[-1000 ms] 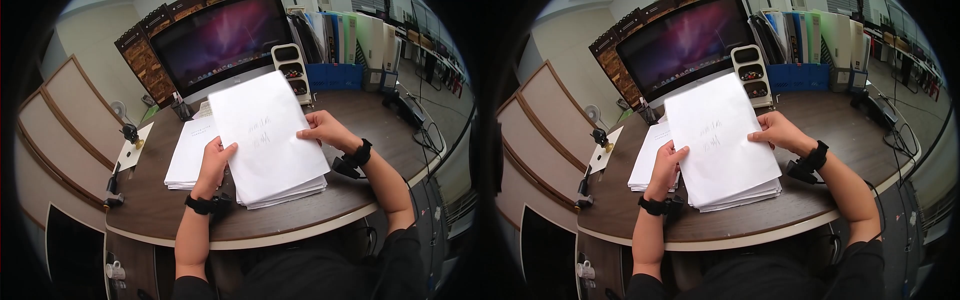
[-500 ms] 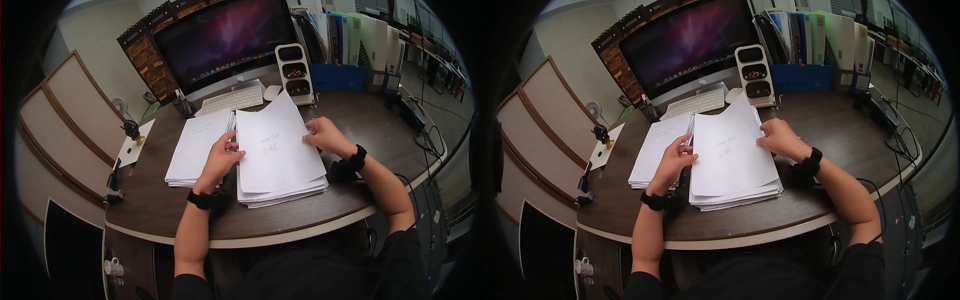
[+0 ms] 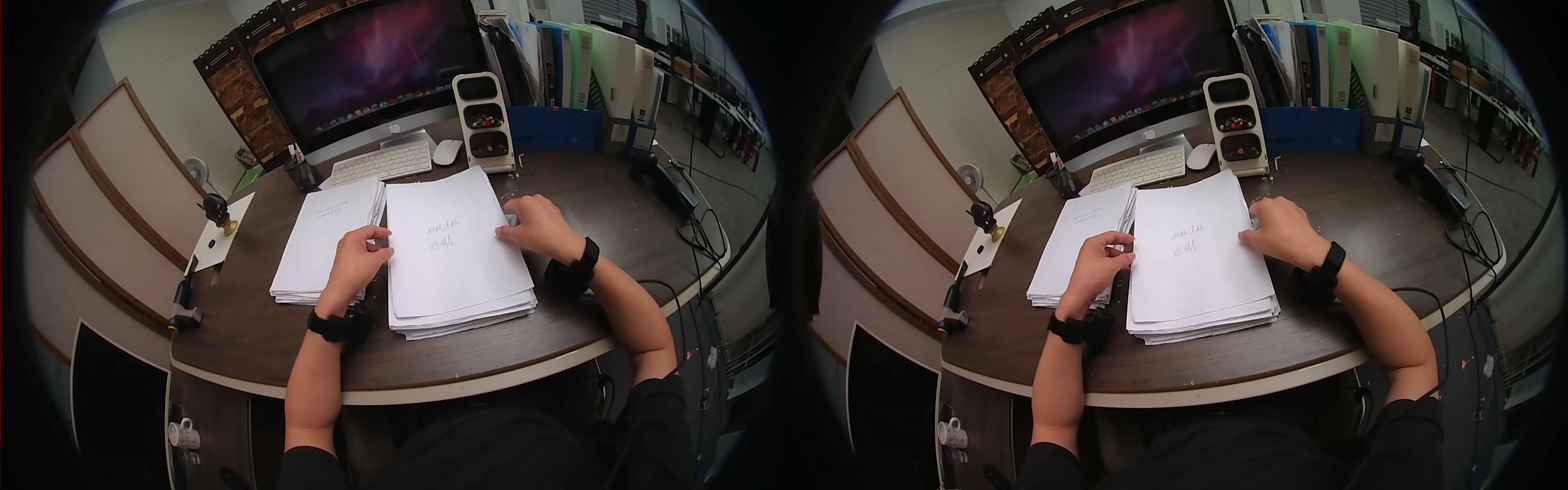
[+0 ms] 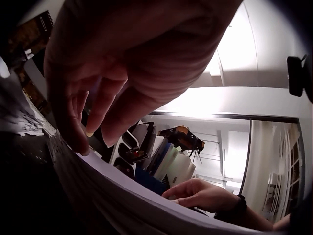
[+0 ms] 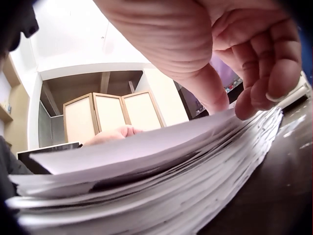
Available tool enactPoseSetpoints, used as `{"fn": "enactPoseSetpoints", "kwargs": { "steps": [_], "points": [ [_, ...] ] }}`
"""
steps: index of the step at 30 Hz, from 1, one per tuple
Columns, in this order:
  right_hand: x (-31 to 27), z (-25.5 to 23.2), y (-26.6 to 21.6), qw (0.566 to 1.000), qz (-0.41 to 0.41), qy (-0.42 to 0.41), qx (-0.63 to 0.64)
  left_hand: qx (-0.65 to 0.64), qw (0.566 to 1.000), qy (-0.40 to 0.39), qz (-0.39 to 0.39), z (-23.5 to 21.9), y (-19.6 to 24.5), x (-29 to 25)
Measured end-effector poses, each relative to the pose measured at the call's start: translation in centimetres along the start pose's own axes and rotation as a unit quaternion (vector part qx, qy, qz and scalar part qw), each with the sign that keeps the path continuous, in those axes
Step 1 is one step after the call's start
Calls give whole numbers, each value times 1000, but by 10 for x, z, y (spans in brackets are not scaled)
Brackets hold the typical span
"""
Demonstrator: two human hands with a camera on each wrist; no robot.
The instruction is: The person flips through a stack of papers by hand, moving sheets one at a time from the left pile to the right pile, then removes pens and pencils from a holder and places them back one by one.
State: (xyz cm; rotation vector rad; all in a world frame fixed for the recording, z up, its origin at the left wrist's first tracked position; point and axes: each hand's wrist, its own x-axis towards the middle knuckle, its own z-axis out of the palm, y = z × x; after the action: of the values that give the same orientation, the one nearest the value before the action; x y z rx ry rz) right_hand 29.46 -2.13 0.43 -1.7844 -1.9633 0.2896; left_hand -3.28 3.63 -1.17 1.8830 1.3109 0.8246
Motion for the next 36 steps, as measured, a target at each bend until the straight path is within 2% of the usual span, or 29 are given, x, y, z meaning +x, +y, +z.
{"fn": "enactPoseSetpoints", "kwargs": {
  "steps": [2,3,4,5,7,8,9,10,12,13,18,25,28,36],
  "points": [
    [-1,0,1,999,-8,25,-21,47,998,29,-22,-7,-1,0],
    [-1,-1,2,998,-16,49,-41,146,982,113,49,-10,-10,3],
    [-1,-2,0,998,-16,49,-41,241,944,194,118,-13,-14,3],
    [-2,-4,-2,997,-24,59,-35,241,944,194,117,-17,-17,3],
    [-2,-4,-2,997,-31,69,-29,376,889,231,123,-23,-19,2],
    [-3,-2,-1,995,-72,72,-19,375,889,231,122,-24,-18,0],
    [-3,-1,1,991,-113,76,-8,388,900,190,67,-25,-16,-1],
    [-2,3,4,991,-113,76,-8,398,905,148,13,-26,-15,-2],
    [2,11,11,969,-239,67,-18,404,906,128,1,-24,-19,-1],
    [1,10,9,969,-239,67,-18,411,905,107,-12,-23,-19,0],
    [-2,8,5,967,-253,-27,-30,414,905,98,-3,-21,-21,-2],
    [-2,12,8,961,-271,-26,-44,406,906,124,10,-22,-25,1],
    [0,15,10,957,-285,-4,-53,428,897,113,11,-22,-26,3],
    [4,19,13,955,-292,-24,-46,450,886,102,52,-16,-23,-1]
  ]
}}
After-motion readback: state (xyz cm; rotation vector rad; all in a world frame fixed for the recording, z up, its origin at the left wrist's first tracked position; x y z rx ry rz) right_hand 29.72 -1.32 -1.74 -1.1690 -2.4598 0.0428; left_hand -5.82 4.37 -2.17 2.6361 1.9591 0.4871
